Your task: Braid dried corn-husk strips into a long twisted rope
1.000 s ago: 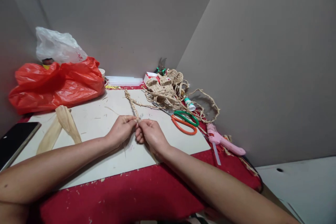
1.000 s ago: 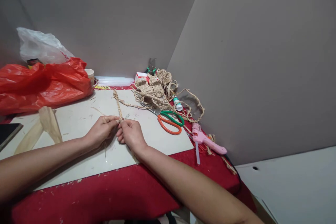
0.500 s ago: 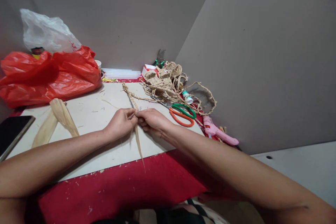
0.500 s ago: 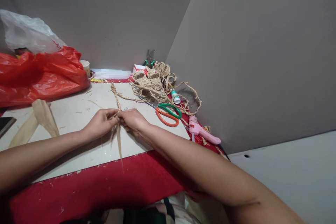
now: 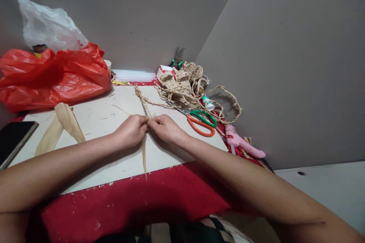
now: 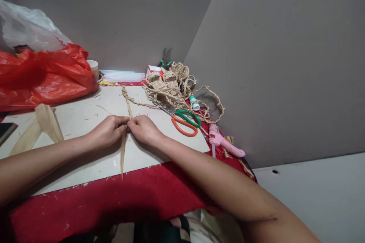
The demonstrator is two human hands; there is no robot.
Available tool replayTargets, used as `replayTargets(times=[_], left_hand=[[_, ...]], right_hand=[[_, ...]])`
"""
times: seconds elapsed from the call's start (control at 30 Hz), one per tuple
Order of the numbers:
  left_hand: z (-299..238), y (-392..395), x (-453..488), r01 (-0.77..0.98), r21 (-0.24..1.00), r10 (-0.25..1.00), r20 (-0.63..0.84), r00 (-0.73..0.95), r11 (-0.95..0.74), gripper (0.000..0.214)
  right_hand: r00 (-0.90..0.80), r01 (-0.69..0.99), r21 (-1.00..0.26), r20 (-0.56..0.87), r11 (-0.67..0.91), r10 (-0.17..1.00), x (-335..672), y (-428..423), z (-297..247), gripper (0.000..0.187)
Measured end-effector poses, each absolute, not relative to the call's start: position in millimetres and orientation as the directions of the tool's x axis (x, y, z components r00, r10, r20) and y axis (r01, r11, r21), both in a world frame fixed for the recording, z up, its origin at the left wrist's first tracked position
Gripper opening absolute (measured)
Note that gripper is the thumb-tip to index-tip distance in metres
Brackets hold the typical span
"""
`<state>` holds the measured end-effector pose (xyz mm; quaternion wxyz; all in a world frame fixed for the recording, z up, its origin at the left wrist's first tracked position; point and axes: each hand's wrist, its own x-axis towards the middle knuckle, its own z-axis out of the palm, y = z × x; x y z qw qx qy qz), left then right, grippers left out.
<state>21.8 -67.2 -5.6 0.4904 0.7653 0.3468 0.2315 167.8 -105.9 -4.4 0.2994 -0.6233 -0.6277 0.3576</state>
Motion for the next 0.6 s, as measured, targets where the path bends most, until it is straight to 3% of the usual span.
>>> replayTargets(times=[0.1,0.23,0.3,0.37,0.47,0.6], left_hand=[[-8.7,-62.9,23.4,0.259,0.933,0.715,-0.002,0.699,-0.251,0.018],[-8.8,-61.9,25.4,0.132,0.99,0.681,-0.13,0.72,0.049,0.017],[-4.8,-63.0,25.9,0.133,0.971,0.669,-0.233,0.706,0.197,0.015],[0.1,-63.4,26.0,0.125,0.937,0.658,-0.32,0.682,0.326,0.012],[4.4,-61.3,25.8,0.067,0.877,0.612,-0.384,0.691,0.475,0.014],[3.7,-57.6,24.8,0.008,0.846,0.565,-0.364,0.74,0.534,0.006]], right_hand=[[-0.109,0.6,-0.8,-0.069,0.01,0.992,171.3,-107.2,3.9,0.028],[-0.173,0.526,-0.849,-0.156,-0.043,0.972,179.0,-113.1,18.6,0.033],[-0.119,0.523,-0.852,-0.109,-0.031,0.987,184.9,-115.5,20.8,0.031],[0.048,0.508,-0.861,0.006,-0.019,0.999,190.8,-116.5,17.2,0.026],[0.243,0.353,-0.935,0.064,-0.027,0.968,194.0,-115.3,3.4,0.021],[0.094,0.028,-0.996,-0.083,-0.086,0.992,182.5,-111.5,-11.5,0.035]])
